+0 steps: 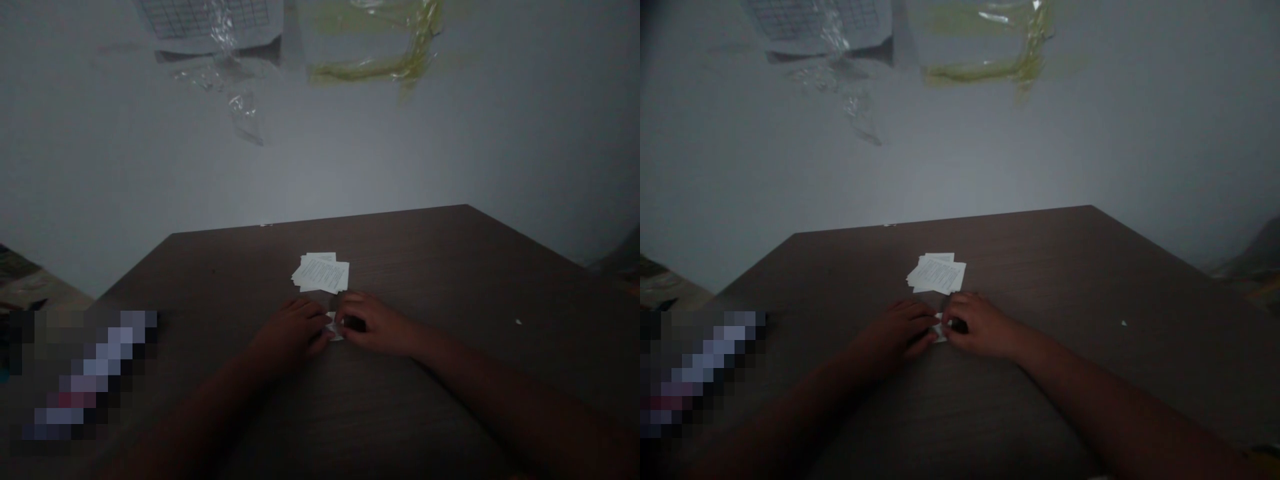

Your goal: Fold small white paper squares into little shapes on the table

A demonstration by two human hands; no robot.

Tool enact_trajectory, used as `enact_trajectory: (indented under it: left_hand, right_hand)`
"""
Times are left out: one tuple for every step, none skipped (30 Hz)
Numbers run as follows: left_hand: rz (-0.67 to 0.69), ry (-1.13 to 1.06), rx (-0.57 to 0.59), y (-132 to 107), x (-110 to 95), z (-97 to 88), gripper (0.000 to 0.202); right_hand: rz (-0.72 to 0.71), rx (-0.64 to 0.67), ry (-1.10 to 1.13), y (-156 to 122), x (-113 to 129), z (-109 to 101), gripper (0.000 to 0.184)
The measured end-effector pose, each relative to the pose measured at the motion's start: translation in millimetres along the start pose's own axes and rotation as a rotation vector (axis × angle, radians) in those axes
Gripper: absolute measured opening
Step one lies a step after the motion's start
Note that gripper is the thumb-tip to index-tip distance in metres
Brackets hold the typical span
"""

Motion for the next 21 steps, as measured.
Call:
enact_trajectory:
  left_hand:
    - [0.007,-0.006,-0.014,0.3,1.3,1.0,0.022]
    - [0.011,-0.013,-0.022,0.9,2.7,2.1,0.022]
    - [0.012,-0.023,-0.025,1.5,4.1,3.2,0.022]
    - [0.005,-0.035,-0.024,2.3,5.6,4.0,0.022]
    - [-0.005,-0.049,-0.019,3.2,7.0,4.7,0.021]
    - [-0.016,-0.064,-0.015,4.0,8.2,5.1,0.021]
    - [-0.026,-0.079,-0.011,4.8,9.2,5.4,0.021]
    - [-0.034,-0.096,-0.012,5.5,10.2,5.6,0.022]
    - [-0.037,-0.113,-0.014,6.2,11.2,5.9,0.023]
    - [-0.037,-0.132,-0.018,6.9,12.4,6.6,0.025]
    - [-0.037,-0.153,-0.022,7.5,13.8,7.7,0.027]
    - [-0.042,-0.178,-0.028,8.1,15.7,9.3,0.031]
    - [-0.05,-0.202,-0.035,8.5,17.9,11.2,0.036]
    - [-0.061,-0.222,-0.042,8.9,20.3,13.4,0.042]
    - [-0.081,-0.238,-0.051,9.0,22.7,15.7,0.05]
    - [-0.103,-0.245,-0.058,9.0,24.9,18.0,0.058]
    - [-0.128,-0.249,-0.064,8.8,26.7,20.0,0.064]
    - [-0.15,-0.249,-0.067,8.6,28.0,21.7,0.069]
    - [-0.166,-0.249,-0.068,8.4,28.6,23.0,0.071]
    - [-0.178,-0.251,-0.071,8.3,28.7,23.7,0.073]
    - [-0.18,-0.252,-0.075,8.3,28.2,23.8,0.073]
  right_hand:
    - [-0.011,0.013,0.001,0.4,2.0,0.4,0.006]
    - [-0.016,0.023,0.005,0.6,3.4,0.4,0.008]
    - [-0.016,0.029,0.01,0.8,4.4,0.2,0.01]
    - [-0.012,0.032,0.016,0.7,4.8,-0.2,0.013]
    - [-0.006,0.032,0.02,0.6,4.8,-0.5,0.016]
    - [0.0,0.032,0.022,0.3,4.4,-0.5,0.019]
    - [0.004,0.031,0.021,0.1,3.7,-0.3,0.021]
    - [0.006,0.03,0.019,-0.2,3.0,0.1,0.024]
    - [0.008,0.026,0.017,-0.5,2.2,0.6,0.026]
    - [0.008,0.021,0.016,-0.8,1.5,1.1,0.029]
    - [0.009,0.015,0.019,-1.0,1.1,1.6,0.032]
    - [0.009,0.008,0.025,-1.3,1.0,2.0,0.035]
    - [0.009,0.001,0.034,-1.4,1.2,2.3,0.039]
    - [0.005,-0.002,0.043,-1.4,1.8,2.7,0.043]
    - [-0.002,-0.002,0.05,-1.3,2.8,3.1,0.046]
    - [-0.011,0.003,0.052,-1.0,4.0,3.7,0.047]
    - [-0.022,0.012,0.05,-0.6,5.3,4.5,0.046]
    - [-0.034,0.019,0.042,0.0,6.5,5.1,0.042]
    - [-0.045,0.027,0.032,0.6,7.4,5.7,0.036]
    - [-0.053,0.032,0.023,1.4,8.0,6.1,0.03]
    - [-0.063,0.032,0.017,2.1,8.3,6.4,0.023]
Point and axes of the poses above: each hand's wrist, its own y-axis towards the middle knuckle, its own z-axis out of the palm, x = y × z, the point moved 4 cm from there along y, towards the middle knuckle, and after that the axes turned 15 degrees about -z, right-handed, at the moved point
